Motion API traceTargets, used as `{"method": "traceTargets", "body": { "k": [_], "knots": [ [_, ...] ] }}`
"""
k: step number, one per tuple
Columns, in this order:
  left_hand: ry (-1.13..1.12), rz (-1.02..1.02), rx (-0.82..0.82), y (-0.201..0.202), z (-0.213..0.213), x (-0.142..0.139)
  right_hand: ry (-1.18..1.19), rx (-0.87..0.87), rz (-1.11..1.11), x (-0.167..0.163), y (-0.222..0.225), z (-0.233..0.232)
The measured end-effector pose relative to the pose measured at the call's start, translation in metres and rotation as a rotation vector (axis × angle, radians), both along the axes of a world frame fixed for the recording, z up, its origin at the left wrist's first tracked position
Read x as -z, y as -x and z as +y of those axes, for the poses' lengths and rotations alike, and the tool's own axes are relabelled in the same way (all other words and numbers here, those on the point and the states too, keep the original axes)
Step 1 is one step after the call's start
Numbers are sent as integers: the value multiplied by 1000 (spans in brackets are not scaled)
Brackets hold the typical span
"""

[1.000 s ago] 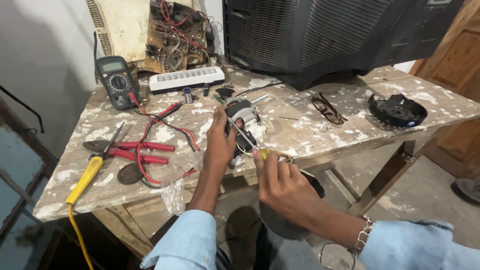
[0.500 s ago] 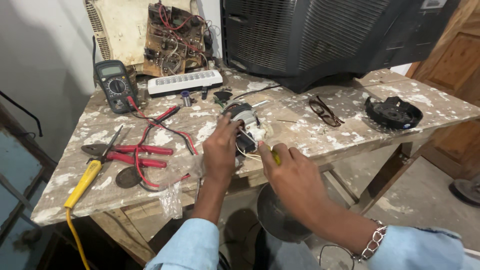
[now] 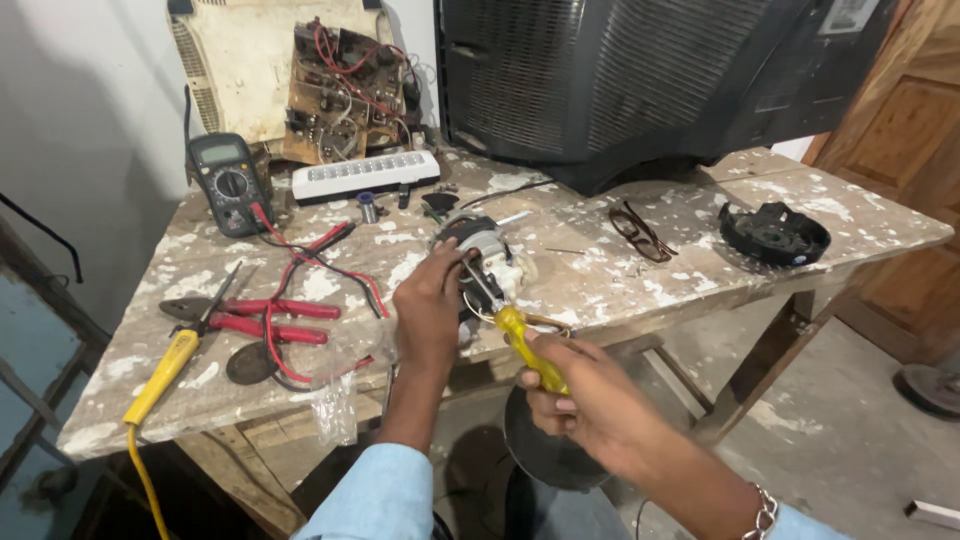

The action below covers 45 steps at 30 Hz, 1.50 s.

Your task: The person holds a small electric motor on a cluttered workbench and uses a yellow-handled screwdriver to unscrew and pry at its housing, repositioning the motor and working on different sides while other tools and a multimeter sit nearby.

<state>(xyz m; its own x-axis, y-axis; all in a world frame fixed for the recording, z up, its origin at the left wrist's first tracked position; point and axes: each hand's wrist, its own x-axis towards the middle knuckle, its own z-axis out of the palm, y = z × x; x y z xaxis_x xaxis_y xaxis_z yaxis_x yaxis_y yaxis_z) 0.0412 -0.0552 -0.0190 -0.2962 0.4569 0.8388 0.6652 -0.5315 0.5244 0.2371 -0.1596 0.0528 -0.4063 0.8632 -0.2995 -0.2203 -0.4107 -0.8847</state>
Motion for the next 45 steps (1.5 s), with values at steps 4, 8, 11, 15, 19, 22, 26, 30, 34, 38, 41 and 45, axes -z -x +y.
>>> {"method": "traceTargets", "body": {
  "k": [4,8,11,15,19,22,26,30,34,38,41,45],
  "knots": [
    [138,-261,97,11,19,-4,-54,80,-29,-1,-1,4],
    [223,-259,227,18,36,3,-84,144,-40,-3,-3,7],
    [240,-375,503,21,39,5,-127,144,-59,-5,-3,7],
    [363,-263,376,29,38,-2,-146,118,-127,-12,-2,6],
    [437,-304,384,27,38,-5,-146,129,-153,-15,-1,3],
    [354,-376,502,22,42,-3,-205,116,-190,-13,0,4],
    [271,-350,515,21,40,-2,-581,169,-653,-6,5,11],
    [370,-360,469,20,38,-3,-1448,329,-1386,2,6,7],
    [302,-301,433,20,36,-3,-1958,392,-1600,1,9,0],
    [330,-257,367,21,38,0,-1744,246,-1507,-7,14,-1],
    [317,-233,331,22,39,3,-1425,225,-1356,-9,12,-3],
    [247,-151,243,22,40,3,-1259,299,-1211,-7,7,5]
  ]
}}
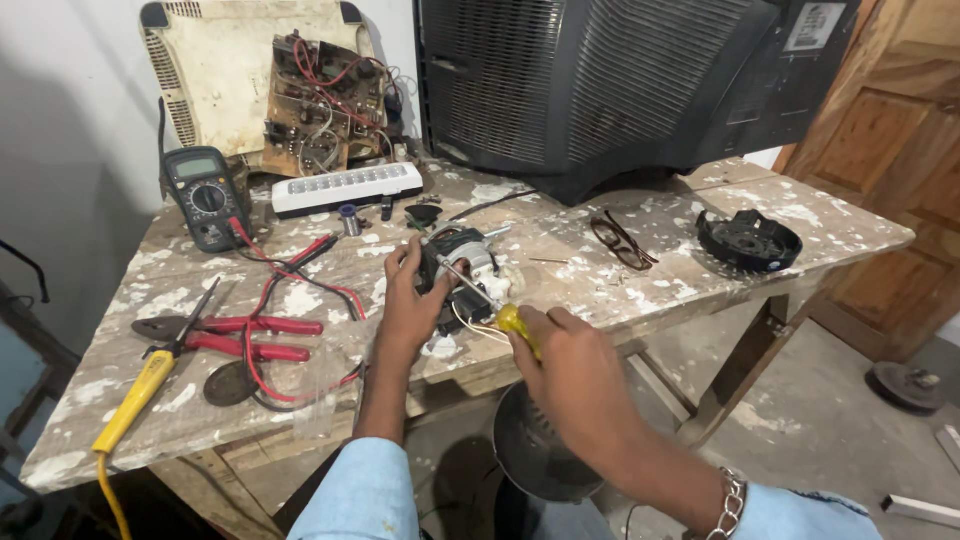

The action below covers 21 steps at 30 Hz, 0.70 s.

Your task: The person holds a small electric motor on a cluttered workbench and uses a yellow-handled screwdriver to unscrew and pry at its housing, repositioning the motor and working on different sides while other tools and a multimeter sit nearby.

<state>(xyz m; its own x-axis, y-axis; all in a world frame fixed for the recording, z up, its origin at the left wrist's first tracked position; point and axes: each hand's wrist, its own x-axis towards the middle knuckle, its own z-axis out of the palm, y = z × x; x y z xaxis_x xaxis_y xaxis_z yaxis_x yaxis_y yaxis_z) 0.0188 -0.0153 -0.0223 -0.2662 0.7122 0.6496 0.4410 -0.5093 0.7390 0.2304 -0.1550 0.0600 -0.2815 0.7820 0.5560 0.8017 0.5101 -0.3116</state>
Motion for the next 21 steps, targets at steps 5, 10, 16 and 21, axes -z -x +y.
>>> {"method": "traceTargets", "body": {
  "k": [5,10,16,21],
  "knots": [
    [43,7,-48,1,-2,-1,-397,-39,-306,18,1,12],
    [15,-32,-21,0,-2,-1,-638,-82,-636,29,-4,9],
    [-24,-5,-24,0,-2,1,210,84,-316,10,-12,27],
    [-22,-20,-35,0,-1,0,678,-81,387,8,-9,40]
  ]
}}
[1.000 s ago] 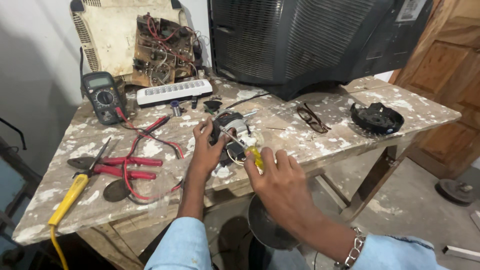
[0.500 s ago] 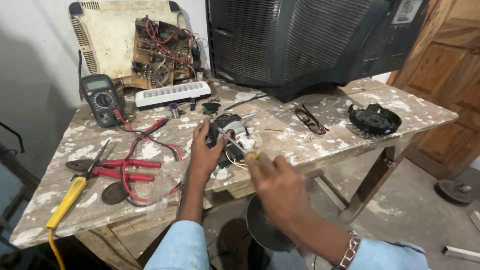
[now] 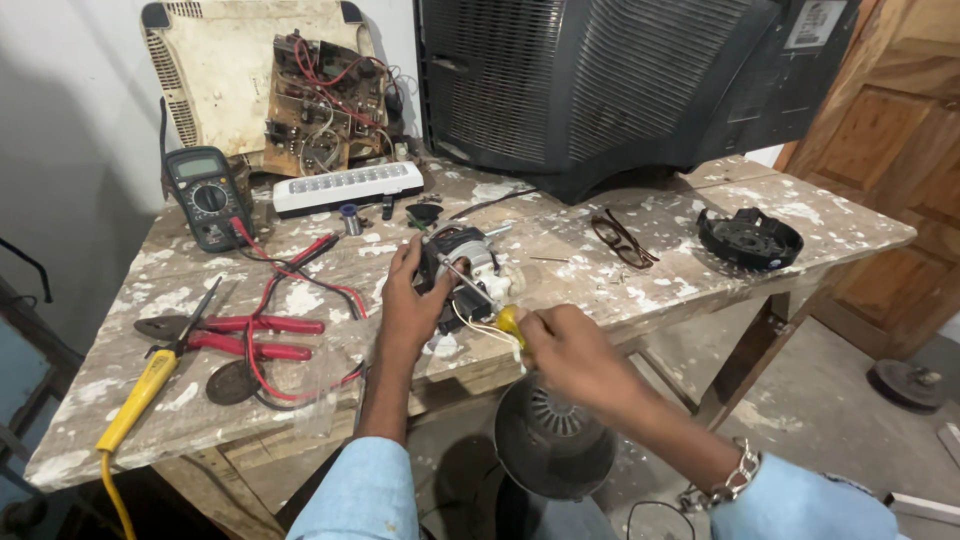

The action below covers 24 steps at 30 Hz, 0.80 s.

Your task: The person holds a small electric motor on a cluttered workbench and uses a yellow-handled screwdriver to unscrew and pry at its housing, repositioning the motor and working on different sides while other tools and a multimeter sit nearby.

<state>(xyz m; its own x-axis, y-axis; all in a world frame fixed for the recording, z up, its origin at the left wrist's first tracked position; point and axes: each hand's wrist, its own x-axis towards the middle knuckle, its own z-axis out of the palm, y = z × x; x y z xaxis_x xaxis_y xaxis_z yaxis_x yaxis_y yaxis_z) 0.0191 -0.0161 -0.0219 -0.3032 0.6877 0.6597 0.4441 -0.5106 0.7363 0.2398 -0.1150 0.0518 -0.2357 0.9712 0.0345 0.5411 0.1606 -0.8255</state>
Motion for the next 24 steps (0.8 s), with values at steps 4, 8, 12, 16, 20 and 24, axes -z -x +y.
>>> {"method": "traceTargets", "body": {
  "k": [4,8,12,16,20,24],
  "knots": [
    [5,15,0,0,-1,-1,416,32,520,1,3,12],
    [3,-24,49,0,-3,-2,200,45,218,7,4,7],
    [-17,31,-1,-2,-4,-2,-1125,75,-992,16,4,-15],
    [6,-10,11,-2,-4,-2,-1091,-4,-1103,22,22,-34],
    [-15,32,-16,-2,-5,-3,-1071,25,-831,20,32,-50],
    [3,-2,-4,-4,-7,-4,-723,-49,-359,4,20,-52]
  ]
}}
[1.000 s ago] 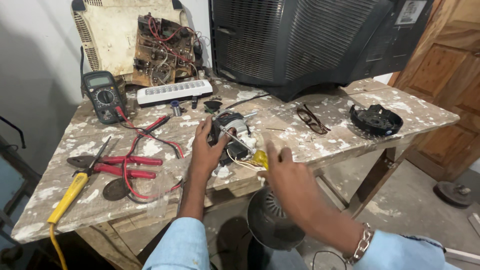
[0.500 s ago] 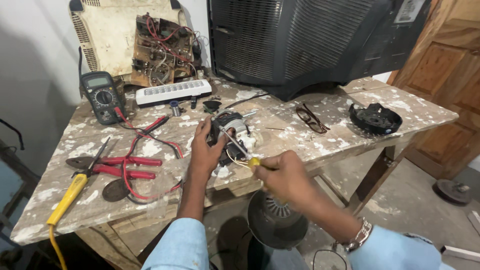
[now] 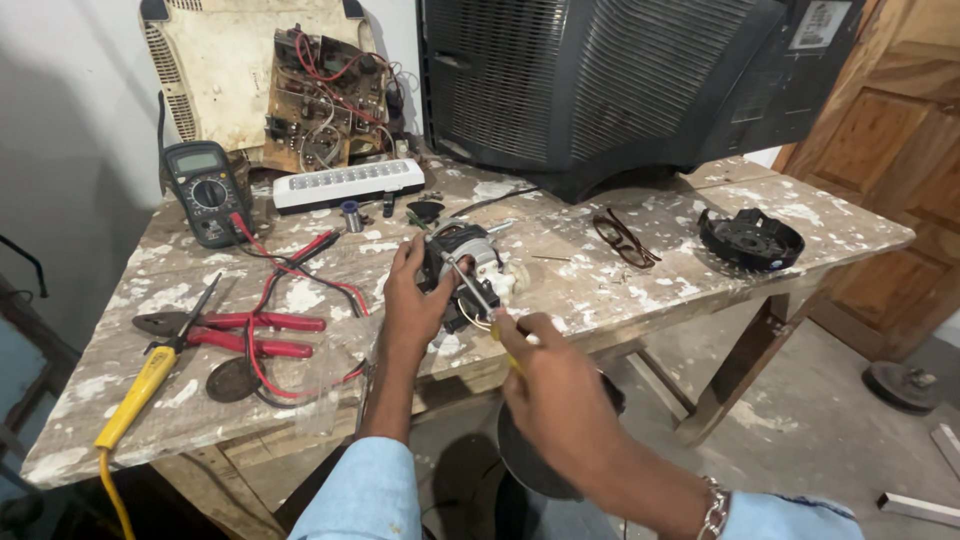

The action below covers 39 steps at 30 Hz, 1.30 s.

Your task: The person holds a small electric motor on a cluttered workbench and uses a yellow-handled screwdriver to unscrew and pry at its housing, repositioning the motor and working on different sides while other tools and a multimeter sit nearby.

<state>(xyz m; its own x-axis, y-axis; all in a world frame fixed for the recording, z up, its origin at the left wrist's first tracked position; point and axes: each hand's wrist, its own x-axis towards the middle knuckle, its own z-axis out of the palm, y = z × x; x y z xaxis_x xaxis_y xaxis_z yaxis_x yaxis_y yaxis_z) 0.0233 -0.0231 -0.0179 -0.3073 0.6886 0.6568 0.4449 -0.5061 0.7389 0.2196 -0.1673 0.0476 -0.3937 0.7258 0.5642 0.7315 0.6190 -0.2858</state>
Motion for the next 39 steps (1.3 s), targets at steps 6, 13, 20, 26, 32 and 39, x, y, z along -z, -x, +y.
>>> {"method": "traceTargets", "body": {
  "k": [6,13,20,26,32,39],
  "knots": [
    [14,-10,-3,0,0,-1,345,241,161,-12,-13,23],
    [15,-8,-18,-1,-1,-2,999,-12,733,3,-28,58],
    [-4,-14,-9,1,3,3,-631,249,-477,8,-14,27],
    [-39,35,-42,1,3,3,-347,196,-320,-1,2,9],
    [15,-20,1,-1,-1,-2,111,119,196,3,-6,22],
    [-23,38,-67,-1,0,-2,637,-35,801,8,-27,44]
  ]
}}
